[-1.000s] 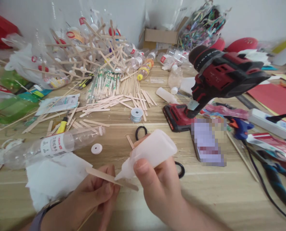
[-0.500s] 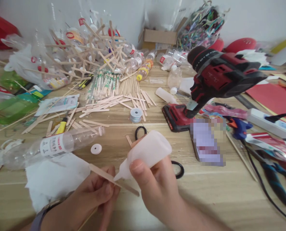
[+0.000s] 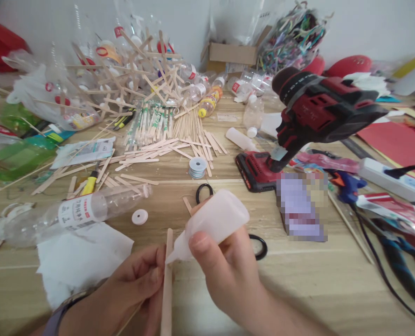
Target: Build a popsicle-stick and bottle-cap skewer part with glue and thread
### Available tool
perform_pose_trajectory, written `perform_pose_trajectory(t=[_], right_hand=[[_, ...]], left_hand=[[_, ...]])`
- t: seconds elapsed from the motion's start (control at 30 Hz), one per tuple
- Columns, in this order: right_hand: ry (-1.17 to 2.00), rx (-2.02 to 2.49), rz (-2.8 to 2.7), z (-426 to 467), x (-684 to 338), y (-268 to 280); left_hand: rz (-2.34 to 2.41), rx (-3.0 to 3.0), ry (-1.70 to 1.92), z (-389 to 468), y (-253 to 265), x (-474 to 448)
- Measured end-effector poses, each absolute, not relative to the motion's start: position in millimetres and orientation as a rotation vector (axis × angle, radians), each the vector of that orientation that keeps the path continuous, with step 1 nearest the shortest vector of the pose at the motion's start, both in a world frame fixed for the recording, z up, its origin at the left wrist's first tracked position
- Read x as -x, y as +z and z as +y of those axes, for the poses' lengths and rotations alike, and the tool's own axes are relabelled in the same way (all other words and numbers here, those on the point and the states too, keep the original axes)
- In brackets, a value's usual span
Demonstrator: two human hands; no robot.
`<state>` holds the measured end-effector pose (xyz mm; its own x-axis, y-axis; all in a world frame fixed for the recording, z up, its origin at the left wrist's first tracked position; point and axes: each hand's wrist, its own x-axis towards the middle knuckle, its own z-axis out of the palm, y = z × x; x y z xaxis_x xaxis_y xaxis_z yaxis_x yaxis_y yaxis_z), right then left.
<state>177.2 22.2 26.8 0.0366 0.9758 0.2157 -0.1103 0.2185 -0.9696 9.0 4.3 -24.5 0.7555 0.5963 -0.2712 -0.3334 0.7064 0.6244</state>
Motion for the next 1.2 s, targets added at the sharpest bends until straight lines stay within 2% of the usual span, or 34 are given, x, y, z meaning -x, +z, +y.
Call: perform_pose_trajectory(t=[0.43,0.77,1.2], right_hand=[[1.027,1.028,-1.189,23.8,-180.9,27.9],[1.201,0.978,-1.135,23.3,-177.1,25.5],[1.164,0.949,-1.149,23.4,-177.6,23.2]], left_hand=[[0.496,-0.605,0.559,6.3,-18.3,-4.4],[0.418,-0.579,0.556,4.7,-22.3,-4.7],[0.395,-0.560,0.581,3.8,-24.9,-5.3]])
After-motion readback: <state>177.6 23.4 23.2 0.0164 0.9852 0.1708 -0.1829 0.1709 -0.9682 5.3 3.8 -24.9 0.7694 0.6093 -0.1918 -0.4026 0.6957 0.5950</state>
